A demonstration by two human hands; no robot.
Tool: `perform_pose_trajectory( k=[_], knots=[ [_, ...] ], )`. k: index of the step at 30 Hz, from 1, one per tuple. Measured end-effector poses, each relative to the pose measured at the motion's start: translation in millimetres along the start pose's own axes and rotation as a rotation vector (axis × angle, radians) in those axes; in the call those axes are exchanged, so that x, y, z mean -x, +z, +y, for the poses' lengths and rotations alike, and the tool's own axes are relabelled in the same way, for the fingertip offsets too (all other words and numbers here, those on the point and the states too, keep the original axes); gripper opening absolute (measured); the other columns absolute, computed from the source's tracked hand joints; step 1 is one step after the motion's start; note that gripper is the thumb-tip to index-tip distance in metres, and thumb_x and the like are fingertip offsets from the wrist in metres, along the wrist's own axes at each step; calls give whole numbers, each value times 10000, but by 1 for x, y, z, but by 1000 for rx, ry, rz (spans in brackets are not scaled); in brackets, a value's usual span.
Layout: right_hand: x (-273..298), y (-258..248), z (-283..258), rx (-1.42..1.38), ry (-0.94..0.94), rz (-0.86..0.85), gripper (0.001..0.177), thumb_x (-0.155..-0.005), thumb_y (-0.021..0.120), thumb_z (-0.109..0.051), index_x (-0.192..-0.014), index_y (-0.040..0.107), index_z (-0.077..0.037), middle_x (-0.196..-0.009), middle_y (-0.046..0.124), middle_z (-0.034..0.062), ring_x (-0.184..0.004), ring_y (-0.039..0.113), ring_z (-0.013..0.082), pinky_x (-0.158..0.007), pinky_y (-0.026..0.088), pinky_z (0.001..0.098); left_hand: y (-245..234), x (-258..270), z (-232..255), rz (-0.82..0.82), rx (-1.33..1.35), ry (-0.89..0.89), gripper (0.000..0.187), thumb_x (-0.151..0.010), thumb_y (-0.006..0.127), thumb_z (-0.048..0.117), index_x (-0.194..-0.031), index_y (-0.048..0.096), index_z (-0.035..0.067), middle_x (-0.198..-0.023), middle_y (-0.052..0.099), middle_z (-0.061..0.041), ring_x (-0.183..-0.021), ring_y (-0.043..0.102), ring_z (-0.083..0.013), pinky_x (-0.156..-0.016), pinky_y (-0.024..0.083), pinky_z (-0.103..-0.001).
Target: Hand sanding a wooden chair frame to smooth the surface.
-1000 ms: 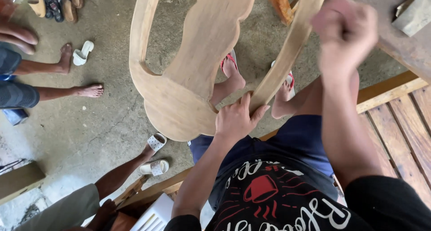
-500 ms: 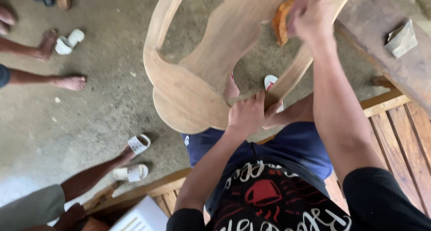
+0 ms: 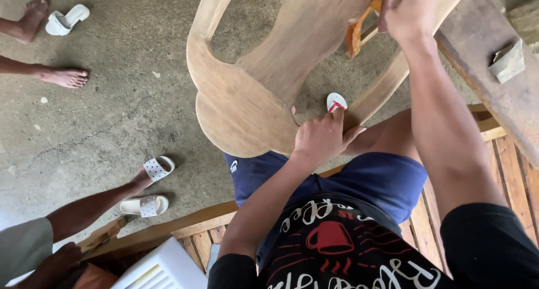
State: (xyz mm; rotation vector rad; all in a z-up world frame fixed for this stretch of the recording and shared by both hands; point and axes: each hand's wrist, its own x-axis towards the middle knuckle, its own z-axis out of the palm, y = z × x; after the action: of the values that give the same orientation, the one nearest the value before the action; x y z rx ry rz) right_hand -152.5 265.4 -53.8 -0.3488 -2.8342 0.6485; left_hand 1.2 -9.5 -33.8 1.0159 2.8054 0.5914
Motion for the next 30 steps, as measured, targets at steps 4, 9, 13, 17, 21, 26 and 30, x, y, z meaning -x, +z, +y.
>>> perform_pose_trajectory(
  k=[4,9,13,17,21,26,30],
  knots=[
    [16,-12,-14,-1,234,-50,166,-987,594,69,-1129,620,152,-1009,701,226,-793,723,276,-663,661,285,-2,-3,2,-84,73,-67,725,-921,354,685,-1079,585,16,-696,664,-98,-495,667,-348,-328,464,-442],
    [3,0,-14,-21,102,-21,309,-831,539,201,-976,659,-43,-1025,637,127,-884,600,281,-624,528,393,-9,-2,2,-68,96,-32,774,-920,382,663,-1244,566,-16,-751,692,-102,-516,668,-350,-361,486,-444],
    [19,7,4,103,26,99,128,-992,539,92,-1029,653,139,-755,727,137,-443,634,105,-297,489,149,-8,-4,1,-140,136,-68,795,-919,362,654,-1278,527,-36,-772,696,-121,-570,679,-388,-400,490,-498],
    [6,9,-5,19,99,3,238,-872,557,163,-999,617,-29,-946,599,116,-784,552,254,-596,473,401,-5,-2,3,-122,73,-31,739,-921,360,668,-1184,556,6,-692,652,-94,-479,644,-361,-329,453,-445],
    [12,10,17,-130,-49,183,213,-911,509,27,-946,712,-23,-785,706,137,-653,681,283,-525,523,405,-11,-3,6,-125,103,-76,780,-912,365,658,-1318,544,16,-760,708,-120,-554,678,-393,-361,480,-501],
    [20,-4,15,-109,235,-18,360,-723,626,148,-838,449,-144,-804,451,50,-793,476,206,-629,395,404,-1,3,6,-77,30,-23,719,-921,402,648,-1234,584,26,-622,666,-108,-503,660,-356,-354,463,-460],
    [-4,24,14,-143,121,34,178,-964,499,11,-801,494,-60,-807,580,117,-753,581,277,-589,409,481,7,0,4,135,-39,29,578,-927,488,658,-842,542,88,-541,586,-48,-429,625,-273,-298,413,-382]
  ],
)
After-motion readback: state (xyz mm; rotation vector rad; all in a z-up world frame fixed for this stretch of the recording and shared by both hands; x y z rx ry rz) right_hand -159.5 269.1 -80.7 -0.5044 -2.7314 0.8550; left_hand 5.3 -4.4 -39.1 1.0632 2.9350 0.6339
